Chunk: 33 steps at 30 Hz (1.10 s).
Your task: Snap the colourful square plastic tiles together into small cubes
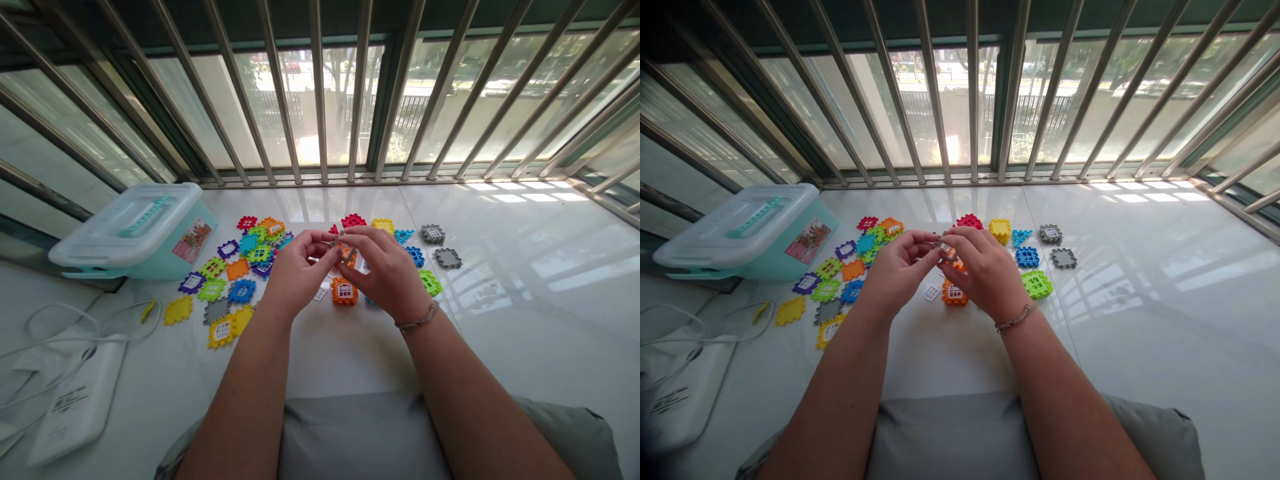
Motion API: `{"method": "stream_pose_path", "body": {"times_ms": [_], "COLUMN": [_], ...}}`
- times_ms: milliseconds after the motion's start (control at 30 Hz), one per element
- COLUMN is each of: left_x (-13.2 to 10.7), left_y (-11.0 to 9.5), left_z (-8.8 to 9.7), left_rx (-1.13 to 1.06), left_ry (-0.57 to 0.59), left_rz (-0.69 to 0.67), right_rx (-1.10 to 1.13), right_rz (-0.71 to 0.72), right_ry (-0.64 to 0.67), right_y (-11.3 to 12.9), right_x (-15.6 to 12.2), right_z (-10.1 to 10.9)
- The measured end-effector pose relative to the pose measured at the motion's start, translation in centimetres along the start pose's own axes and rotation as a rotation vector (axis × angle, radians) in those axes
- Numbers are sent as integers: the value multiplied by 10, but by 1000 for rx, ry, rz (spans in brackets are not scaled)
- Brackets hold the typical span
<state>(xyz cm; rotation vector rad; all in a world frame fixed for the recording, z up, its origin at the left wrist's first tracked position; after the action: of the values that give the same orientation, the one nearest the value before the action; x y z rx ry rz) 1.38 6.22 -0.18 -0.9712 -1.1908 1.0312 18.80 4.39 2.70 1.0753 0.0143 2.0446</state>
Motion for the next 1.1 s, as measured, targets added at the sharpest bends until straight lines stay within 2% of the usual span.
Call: {"method": "stream_pose_path", "body": {"times_ms": [133, 233, 433, 733, 900, 1000, 1100], "left_x": [1, 1, 0, -2, -3, -3, -2], "left_y": [-1, -3, -8, -10, -11, -12, -12], "left_z": [11, 12, 9, 5, 1, 1, 6], "left_rx": [55, 25, 12, 37, 9, 21, 91], "left_ry": [-129, -160, -163, -158, -115, -106, -151], "left_rz": [-5, -7, -36, -73, -110, -123, -137], "right_rx": [35, 40, 64, 114, 123, 132, 87], "right_rz": [-8, -11, -38, -25, -52, -81, -130], "right_ry": [33, -8, -74, -81, -107, -148, -198], "right_y": [0, 1, 2, 1, -2, -5, -14], "right_x": [-2, -2, -1, 1, 1, 0, 1], "right_z": [-6, -4, 0, 2, 7, 13, 27]}}
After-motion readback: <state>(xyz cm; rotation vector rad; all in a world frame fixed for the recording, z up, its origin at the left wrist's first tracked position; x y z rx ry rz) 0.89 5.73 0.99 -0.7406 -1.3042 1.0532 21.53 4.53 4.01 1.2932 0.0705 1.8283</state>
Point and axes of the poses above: each hand's wrist, its own x-axis towards the middle knuckle, its own z-axis out of the back of the hand, y = z × x, the point moved 6 cm from there along x, towards the middle knuckle, and after that the axes turned 8 degrees about -z, right-handed, at the moved point
